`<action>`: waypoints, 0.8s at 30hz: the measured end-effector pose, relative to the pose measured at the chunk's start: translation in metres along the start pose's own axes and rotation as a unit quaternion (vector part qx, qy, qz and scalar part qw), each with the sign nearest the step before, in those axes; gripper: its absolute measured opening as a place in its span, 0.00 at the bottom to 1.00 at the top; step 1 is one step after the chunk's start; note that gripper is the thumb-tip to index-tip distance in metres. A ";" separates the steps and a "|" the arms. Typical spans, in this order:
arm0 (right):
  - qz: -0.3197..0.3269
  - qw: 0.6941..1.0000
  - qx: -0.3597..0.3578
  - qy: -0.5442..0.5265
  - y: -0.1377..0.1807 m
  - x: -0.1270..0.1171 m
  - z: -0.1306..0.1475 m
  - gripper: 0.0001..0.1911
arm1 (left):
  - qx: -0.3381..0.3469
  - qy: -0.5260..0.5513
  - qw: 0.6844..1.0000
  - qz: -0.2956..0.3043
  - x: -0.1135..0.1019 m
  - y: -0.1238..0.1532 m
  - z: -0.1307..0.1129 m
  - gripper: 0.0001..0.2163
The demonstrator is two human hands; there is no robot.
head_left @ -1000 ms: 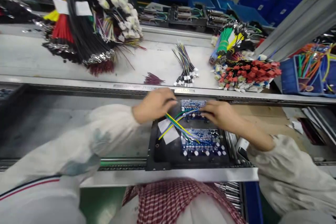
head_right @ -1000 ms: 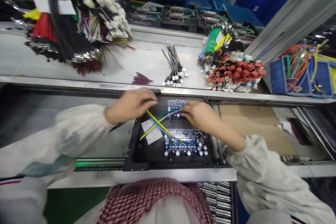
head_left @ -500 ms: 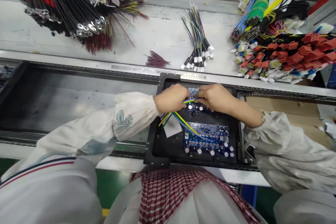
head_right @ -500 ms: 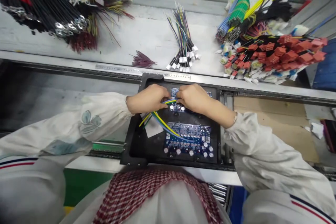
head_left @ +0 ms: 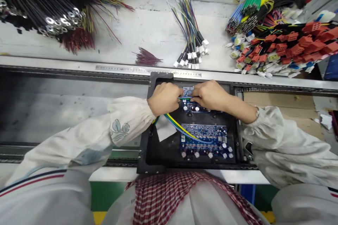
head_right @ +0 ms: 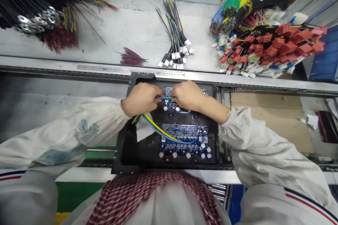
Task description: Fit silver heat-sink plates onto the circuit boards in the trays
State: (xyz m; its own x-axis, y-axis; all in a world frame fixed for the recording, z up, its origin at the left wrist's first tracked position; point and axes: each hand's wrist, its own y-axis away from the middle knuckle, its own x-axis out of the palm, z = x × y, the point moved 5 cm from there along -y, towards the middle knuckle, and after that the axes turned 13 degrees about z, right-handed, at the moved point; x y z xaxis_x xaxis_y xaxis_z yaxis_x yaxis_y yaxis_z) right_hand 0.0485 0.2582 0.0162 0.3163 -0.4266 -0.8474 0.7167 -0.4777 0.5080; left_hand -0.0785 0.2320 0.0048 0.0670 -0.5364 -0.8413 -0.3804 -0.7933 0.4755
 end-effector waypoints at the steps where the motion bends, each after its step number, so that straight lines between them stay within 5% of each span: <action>1: 0.001 1.000 -0.003 -0.002 -0.002 0.001 0.001 0.09 | 0.003 0.004 1.000 -0.002 0.002 0.000 0.002 0.09; 12: -0.022 0.999 -0.029 -0.039 -0.009 0.011 0.004 0.06 | 0.040 0.111 0.993 0.019 0.008 -0.012 0.011 0.09; 24: -0.002 0.999 -0.017 -0.040 -0.011 0.010 0.011 0.07 | 0.058 0.017 0.998 -0.009 0.013 -0.002 0.001 0.09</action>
State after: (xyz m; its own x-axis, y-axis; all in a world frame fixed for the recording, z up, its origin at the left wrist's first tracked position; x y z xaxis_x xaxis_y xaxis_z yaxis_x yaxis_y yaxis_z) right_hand 0.0369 0.2510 0.0033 0.2627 -0.4858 -0.8336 0.7386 -0.4547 0.4977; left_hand -0.0778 0.2264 -0.0072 0.1051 -0.5326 -0.8398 -0.4821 -0.7659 0.4254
